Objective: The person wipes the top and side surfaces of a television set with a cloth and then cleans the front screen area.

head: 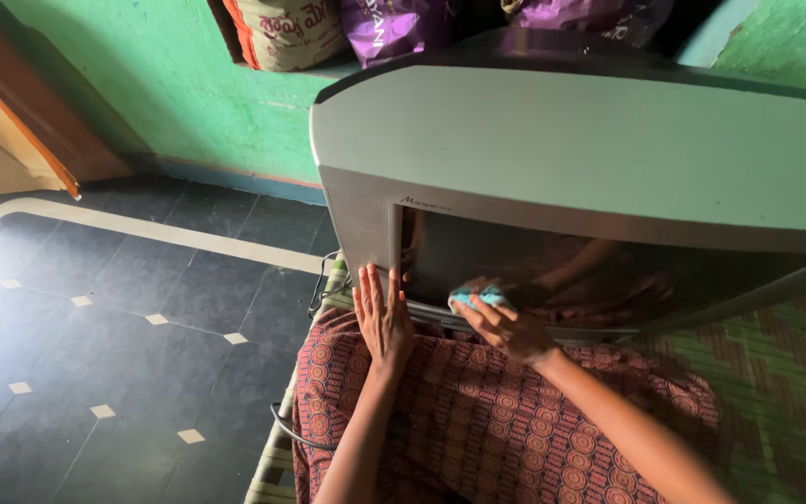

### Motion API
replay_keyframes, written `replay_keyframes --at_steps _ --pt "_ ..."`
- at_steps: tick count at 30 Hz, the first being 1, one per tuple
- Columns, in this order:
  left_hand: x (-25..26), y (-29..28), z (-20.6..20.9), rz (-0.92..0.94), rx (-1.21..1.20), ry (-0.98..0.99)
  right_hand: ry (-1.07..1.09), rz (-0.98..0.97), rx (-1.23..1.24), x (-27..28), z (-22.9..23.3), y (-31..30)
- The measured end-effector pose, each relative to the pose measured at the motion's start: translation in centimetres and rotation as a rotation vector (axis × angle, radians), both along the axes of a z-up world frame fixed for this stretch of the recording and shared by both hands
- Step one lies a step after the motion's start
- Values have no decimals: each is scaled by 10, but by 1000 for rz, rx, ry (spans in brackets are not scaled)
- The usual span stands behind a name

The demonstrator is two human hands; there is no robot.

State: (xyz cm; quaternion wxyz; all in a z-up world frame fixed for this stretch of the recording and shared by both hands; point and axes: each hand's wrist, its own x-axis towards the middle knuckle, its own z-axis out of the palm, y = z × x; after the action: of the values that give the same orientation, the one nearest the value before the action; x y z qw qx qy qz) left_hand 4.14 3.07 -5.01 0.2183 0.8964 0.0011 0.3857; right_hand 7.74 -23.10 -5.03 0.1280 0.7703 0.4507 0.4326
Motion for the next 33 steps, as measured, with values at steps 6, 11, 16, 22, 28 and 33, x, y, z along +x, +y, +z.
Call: replay_keyframes --at_steps 6,11,16,22,28,33 --pt "-1 0 1 -7 -10 13 -230 -79 390 4 114 14" --pt "-2 -2 3 9 -13 28 -116 -6 335 17 85 35" --pt "-2 -1 0 20 -3 32 -129 55 144 11 -8 45" --pt "2 1 -4 9 -48 27 39 87 17 4 -24 34" --pt "2 1 -5 3 -69 50 -150 105 287 10 100 73" --pt "0 2 1 17 -98 67 -185 24 392 -8 179 87"
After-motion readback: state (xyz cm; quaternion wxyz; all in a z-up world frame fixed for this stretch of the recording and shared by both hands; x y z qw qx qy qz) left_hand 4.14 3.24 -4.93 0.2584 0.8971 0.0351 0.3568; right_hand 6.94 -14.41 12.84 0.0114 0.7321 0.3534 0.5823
